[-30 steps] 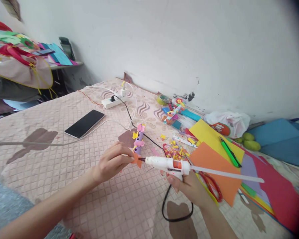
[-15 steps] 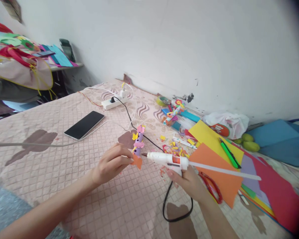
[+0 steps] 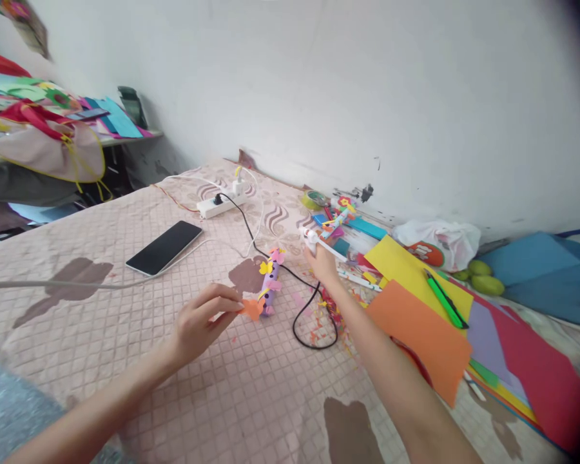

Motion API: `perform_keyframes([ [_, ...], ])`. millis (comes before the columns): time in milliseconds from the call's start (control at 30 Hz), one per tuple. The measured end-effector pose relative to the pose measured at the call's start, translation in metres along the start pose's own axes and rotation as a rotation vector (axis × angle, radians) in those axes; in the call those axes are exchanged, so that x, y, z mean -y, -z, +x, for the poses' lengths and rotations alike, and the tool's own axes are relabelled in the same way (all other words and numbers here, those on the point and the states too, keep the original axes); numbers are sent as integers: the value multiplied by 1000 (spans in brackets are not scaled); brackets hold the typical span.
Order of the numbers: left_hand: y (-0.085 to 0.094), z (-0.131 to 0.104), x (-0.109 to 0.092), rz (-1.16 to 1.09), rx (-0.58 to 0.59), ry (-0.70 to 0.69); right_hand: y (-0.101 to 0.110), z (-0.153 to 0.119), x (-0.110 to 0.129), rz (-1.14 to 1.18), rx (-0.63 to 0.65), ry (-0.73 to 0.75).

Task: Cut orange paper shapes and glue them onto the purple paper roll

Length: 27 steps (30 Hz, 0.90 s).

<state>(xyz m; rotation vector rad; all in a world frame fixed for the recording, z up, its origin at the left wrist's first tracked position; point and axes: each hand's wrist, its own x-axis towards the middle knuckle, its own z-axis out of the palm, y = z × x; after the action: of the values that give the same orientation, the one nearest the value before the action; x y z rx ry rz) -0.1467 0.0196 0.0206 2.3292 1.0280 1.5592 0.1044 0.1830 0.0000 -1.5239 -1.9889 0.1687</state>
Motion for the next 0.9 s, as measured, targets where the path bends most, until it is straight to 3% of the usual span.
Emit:
perform_keyframes([
  [100, 5, -5, 3, -3, 18, 75, -11, -3, -5, 12, 11, 13],
  [167, 7, -7, 5, -15, 57, 195, -13, -10, -11, 23, 16, 27],
  [333, 7, -3, 9, -364, 335, 796, -4, -27, -20, 59, 11, 87],
  [433, 6, 3, 12, -551, 413, 1016, 8, -38, -11, 31, -85, 107],
  [500, 6, 6, 15, -579, 415, 1074, 17, -49, 2, 8, -169, 107],
  [567, 6, 9, 18, -590, 435, 1107, 24, -62, 20, 52, -175, 110],
  [767, 0, 19, 25, -546, 488, 1142, 24, -102, 63, 273, 150, 197],
  [900, -5, 27, 24, -523, 504, 1157, 14, -115, 73, 281, 252, 174],
])
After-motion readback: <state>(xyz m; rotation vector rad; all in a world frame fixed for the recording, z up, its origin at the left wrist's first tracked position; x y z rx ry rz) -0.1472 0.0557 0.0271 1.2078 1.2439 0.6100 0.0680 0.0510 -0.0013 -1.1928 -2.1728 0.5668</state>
